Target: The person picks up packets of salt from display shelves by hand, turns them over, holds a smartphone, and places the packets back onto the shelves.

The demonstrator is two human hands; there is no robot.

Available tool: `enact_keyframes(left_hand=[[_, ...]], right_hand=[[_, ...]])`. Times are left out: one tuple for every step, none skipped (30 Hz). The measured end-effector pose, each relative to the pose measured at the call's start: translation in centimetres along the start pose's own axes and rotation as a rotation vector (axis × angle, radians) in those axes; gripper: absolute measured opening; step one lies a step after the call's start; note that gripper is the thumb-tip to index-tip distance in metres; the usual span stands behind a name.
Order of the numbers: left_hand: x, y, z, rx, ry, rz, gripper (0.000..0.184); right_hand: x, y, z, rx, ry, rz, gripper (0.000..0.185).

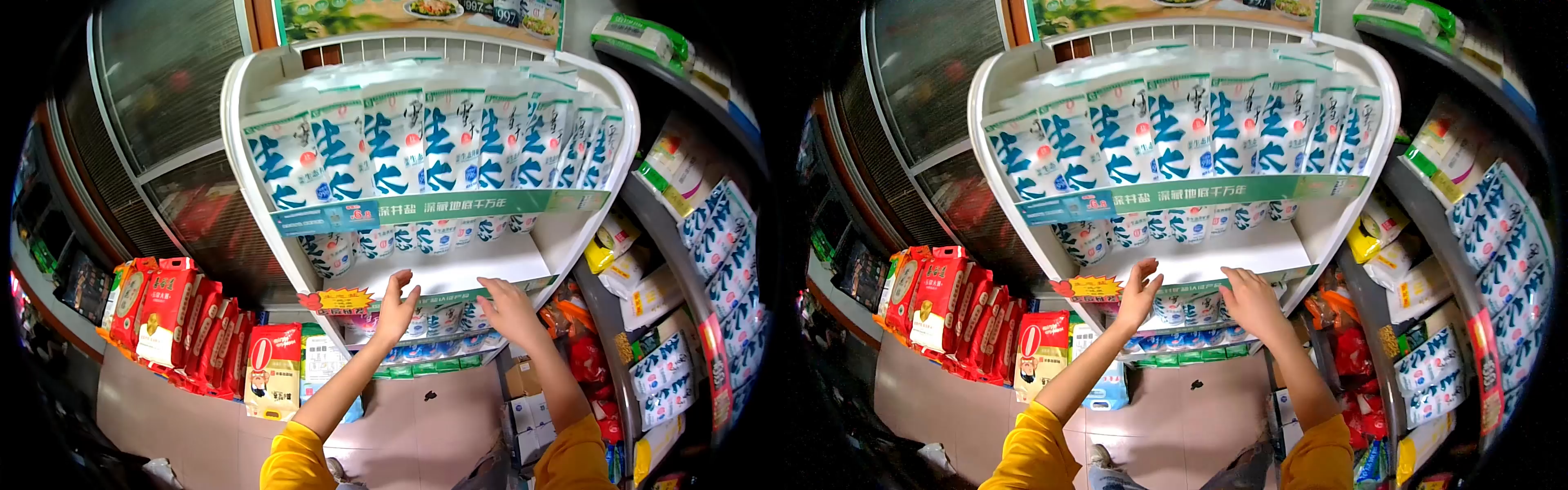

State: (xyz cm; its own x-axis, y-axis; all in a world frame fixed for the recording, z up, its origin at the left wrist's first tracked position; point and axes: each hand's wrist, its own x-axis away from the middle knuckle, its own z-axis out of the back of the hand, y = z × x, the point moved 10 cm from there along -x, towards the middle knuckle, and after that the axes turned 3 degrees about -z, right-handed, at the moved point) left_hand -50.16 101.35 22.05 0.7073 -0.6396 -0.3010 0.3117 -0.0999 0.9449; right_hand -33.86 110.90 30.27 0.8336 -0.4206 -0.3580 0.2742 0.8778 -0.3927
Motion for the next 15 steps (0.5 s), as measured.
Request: enact_keyframes(left_hand=[[-0.3,0.3,-0.2,-0.124,-0.018,-0.073,0.037],[-0.7,0.1,-0.6,-0.141,-0.046,-0.089,0.041],[-1.2,-0.4,-0.8,-0.144,-0.047,-0.086,0.041],[-1.6,-0.8,-1.3,-0.19,-0.075,-0.115,0.041],[-2.0,-1.1,-1.9,-0.237,-0.104,-0.145,0.042],[-2.2,-1.2,-2.4,-0.304,-0.128,-0.195,0.045],[-2.4,-1.0,-2.9,-0.324,-0.132,-0.253,0.047],[-2.9,-1.3,-3.3,-0.335,-0.13,-0.278,0.047],[-3.4,-1.8,-3.6,-0.345,-0.128,-0.302,0.048],[-4.1,-2.3,-3.8,-0.346,-0.104,-0.313,0.049],[-5.0,-3.0,-4.0,-0.344,-0.097,-0.296,0.052],[-5.9,-3.6,-4.1,-0.347,-0.071,-0.268,0.054],[-6.7,-4.3,-4.1,-0.349,-0.044,-0.238,0.057],[-7.6,-4.7,-4.1,-0.32,-0.032,-0.235,0.06],[-8.4,-5.1,-4.3,-0.319,-0.029,-0.238,0.06]], right_hand=[[-0.3,0.5,-0.6,-0.007,0.001,0.0,0.031],[-0.7,1.3,-0.9,-0.068,0.02,-0.025,0.031],[-1.1,2.3,-1.4,-0.126,0.036,-0.051,0.031],[-1.5,3.5,-2.1,-0.14,0.087,-0.053,0.032],[-1.9,4.2,-2.8,-0.146,0.088,-0.058,0.032],[-2.4,4.9,-2.9,-0.21,0.11,-0.077,0.032],[-2.7,5.9,-3.3,-0.272,0.131,-0.096,0.033],[-3.2,7.4,-4.2,-0.276,0.149,-0.118,0.033],[-3.7,8.5,-4.9,-0.276,0.15,-0.121,0.033],[-4.1,9.3,-5.2,-0.325,0.188,-0.095,0.033],[-4.6,10.0,-5.4,-0.372,0.227,-0.066,0.032],[-5.1,10.3,-5.4,-0.369,0.257,-0.048,0.033],[-5.9,11.0,-6.1,-0.367,0.256,-0.047,0.033],[-6.7,11.7,-6.4,-0.383,0.282,-0.016,0.034],[-7.5,12.1,-6.6,-0.398,0.31,0.017,0.036]])
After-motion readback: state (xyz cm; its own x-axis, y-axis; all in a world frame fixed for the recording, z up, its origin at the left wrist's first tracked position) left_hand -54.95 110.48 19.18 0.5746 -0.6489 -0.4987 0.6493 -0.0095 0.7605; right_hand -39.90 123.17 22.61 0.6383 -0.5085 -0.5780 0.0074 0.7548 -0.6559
